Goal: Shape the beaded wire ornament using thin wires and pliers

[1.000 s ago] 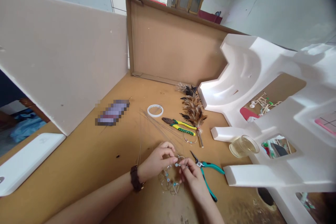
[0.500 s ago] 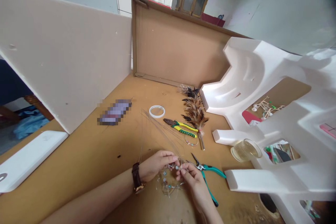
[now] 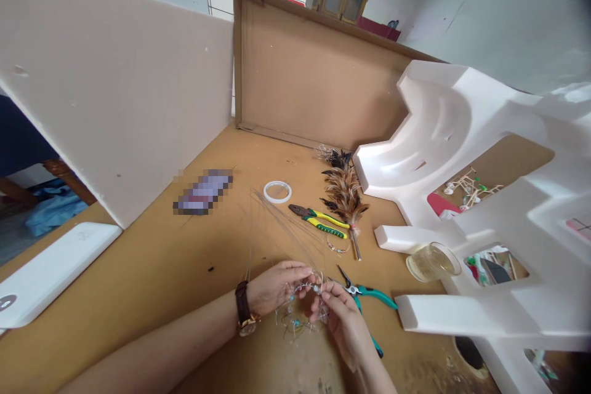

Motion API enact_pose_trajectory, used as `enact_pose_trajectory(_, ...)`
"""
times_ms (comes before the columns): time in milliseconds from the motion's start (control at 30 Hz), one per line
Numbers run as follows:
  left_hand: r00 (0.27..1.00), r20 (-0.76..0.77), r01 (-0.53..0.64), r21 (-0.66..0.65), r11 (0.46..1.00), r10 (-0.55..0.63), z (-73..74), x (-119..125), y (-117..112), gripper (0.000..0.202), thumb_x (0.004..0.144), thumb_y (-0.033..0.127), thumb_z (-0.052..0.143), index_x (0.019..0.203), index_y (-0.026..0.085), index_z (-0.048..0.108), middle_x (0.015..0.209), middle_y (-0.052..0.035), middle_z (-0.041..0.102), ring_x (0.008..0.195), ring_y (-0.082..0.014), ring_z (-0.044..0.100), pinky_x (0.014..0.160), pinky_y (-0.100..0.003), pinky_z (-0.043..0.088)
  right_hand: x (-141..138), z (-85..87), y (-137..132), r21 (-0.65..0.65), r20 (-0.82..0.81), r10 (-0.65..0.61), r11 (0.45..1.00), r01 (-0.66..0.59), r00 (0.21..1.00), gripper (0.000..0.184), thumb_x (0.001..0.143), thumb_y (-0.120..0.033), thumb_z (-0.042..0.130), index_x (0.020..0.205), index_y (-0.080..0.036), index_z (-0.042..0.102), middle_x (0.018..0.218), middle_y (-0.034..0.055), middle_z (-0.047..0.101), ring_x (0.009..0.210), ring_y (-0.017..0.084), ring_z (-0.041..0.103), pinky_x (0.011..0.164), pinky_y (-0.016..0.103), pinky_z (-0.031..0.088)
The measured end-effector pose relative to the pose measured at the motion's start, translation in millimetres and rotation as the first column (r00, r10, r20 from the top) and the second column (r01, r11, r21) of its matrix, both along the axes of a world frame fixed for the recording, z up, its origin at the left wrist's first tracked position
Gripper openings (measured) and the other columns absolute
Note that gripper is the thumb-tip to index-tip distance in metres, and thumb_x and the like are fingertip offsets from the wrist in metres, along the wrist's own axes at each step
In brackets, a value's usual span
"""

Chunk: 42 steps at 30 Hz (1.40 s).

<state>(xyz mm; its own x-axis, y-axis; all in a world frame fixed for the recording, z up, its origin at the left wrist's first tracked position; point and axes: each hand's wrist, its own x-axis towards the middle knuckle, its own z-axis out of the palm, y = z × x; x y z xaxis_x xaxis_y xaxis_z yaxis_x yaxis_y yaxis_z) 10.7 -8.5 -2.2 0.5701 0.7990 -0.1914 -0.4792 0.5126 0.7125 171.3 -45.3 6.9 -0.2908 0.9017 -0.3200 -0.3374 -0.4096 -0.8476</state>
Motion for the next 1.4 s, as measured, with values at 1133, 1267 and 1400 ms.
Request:
enact_pose_trajectory(1133,0.989,0.137,0.065,-0.045,0.997,-0.058,4.9,-6,-4,0.021,0.075,0.029,0.063,0.067,0.011,0.058,0.082,-0.0083,0.062,0.075,-0.0130,0.056,0.072,-0.025,0.040,92,-4.9,-6,0.366,0.917,-0.399,0.826,-0.428,0.013,0.059,0.065,-0.027,0.057,0.122,-0.014,0.049,0.127,0.0162,0.049,0.117,0.035,0.041,0.094,0.050,0.034)
enact_pose_trajectory(1267,0.999,0.046,0.023,0.044,0.999,-0.025,4.9,-4,-5,0.022,0.075,0.032,0.062,0.068,0.011,0.058,0.083,-0.0083,0.063,0.073,-0.0124,0.054,0.073,-0.025,0.039,69,18.9,-5,0.368,0.842,-0.212,0.897,-0.243,0.496,0.031,0.082,-0.041,0.047,0.099,-0.020,0.062,0.105,0.0103,0.063,0.099,0.026,0.056,0.089,0.040,0.040)
enact_pose_trajectory(1400,1.000,-0.010,-0.021,0.120,0.993,0.022,7.9,-1,-7,0.024,0.075,0.034,0.061,0.068,0.012,0.057,0.082,-0.0064,0.061,0.072,-0.0118,0.052,0.072,-0.024,0.038,30,24.6,-12,0.229,0.580,0.062,0.945,-0.235,0.813,0.036,0.080,-0.051,0.051,0.095,-0.019,0.060,0.081,0.0060,0.069,0.079,0.020,0.061,0.074,0.033,0.045)
